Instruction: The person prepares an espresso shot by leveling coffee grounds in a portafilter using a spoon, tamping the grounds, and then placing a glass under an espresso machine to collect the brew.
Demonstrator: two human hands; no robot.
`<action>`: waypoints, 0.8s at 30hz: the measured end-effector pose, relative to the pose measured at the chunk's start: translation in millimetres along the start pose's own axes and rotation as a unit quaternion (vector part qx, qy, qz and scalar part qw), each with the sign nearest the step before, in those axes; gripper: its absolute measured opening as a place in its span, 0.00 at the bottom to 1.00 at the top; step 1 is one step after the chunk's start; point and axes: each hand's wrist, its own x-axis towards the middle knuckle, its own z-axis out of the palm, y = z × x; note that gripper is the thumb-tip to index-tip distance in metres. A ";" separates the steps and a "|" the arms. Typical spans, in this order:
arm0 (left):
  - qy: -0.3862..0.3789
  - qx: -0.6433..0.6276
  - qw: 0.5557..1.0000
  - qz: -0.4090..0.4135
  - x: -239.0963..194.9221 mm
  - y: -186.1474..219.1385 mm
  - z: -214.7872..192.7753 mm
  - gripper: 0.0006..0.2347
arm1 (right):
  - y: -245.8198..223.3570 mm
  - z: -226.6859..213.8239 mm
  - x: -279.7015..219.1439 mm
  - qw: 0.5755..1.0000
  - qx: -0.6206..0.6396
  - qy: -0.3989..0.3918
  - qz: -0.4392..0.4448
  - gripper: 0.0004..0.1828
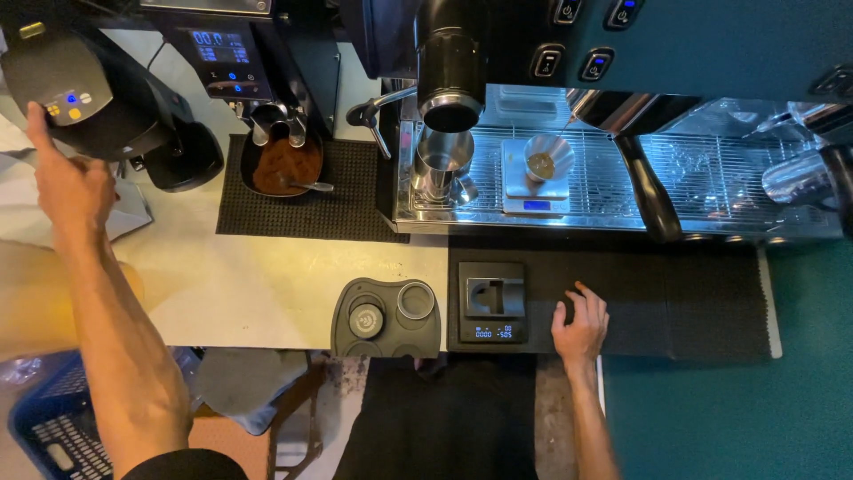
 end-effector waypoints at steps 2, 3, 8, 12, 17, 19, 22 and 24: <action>0.010 0.033 0.999 0.025 10.2 -15.6 1.8 0.39 | -1.0 -0.7 3.3 1.000 0.002 0.005 -0.008 0.14; 0.023 0.063 0.996 0.055 16.7 -22.2 3.4 0.38 | -1.5 -0.3 5.3 1.000 0.005 0.017 -0.016 0.13; 0.049 0.205 0.975 0.069 13.9 -23.4 4.4 0.36 | 3.5 2.8 -1.1 1.000 -0.008 0.010 -0.017 0.13; 0.018 0.190 0.978 0.080 -5.9 -2.2 1.6 0.36 | 4.5 3.3 -2.2 1.000 -0.017 0.007 -0.022 0.14; 0.023 0.199 0.978 0.047 23.6 -33.8 10.9 0.39 | 4.9 0.1 -3.2 1.000 0.006 0.014 -0.026 0.13; 0.040 0.191 0.980 0.029 28.4 -47.1 8.8 0.40 | 2.5 5.3 -0.8 0.998 0.000 0.025 -0.056 0.13; 0.054 0.184 0.979 0.064 17.3 -38.9 11.4 0.34 | 0.5 2.8 -2.5 0.999 -0.021 -0.002 -0.035 0.13; 0.076 0.207 0.973 0.062 13.1 -27.6 11.6 0.28 | -2.9 -0.9 -3.6 0.999 -0.026 0.000 -0.040 0.14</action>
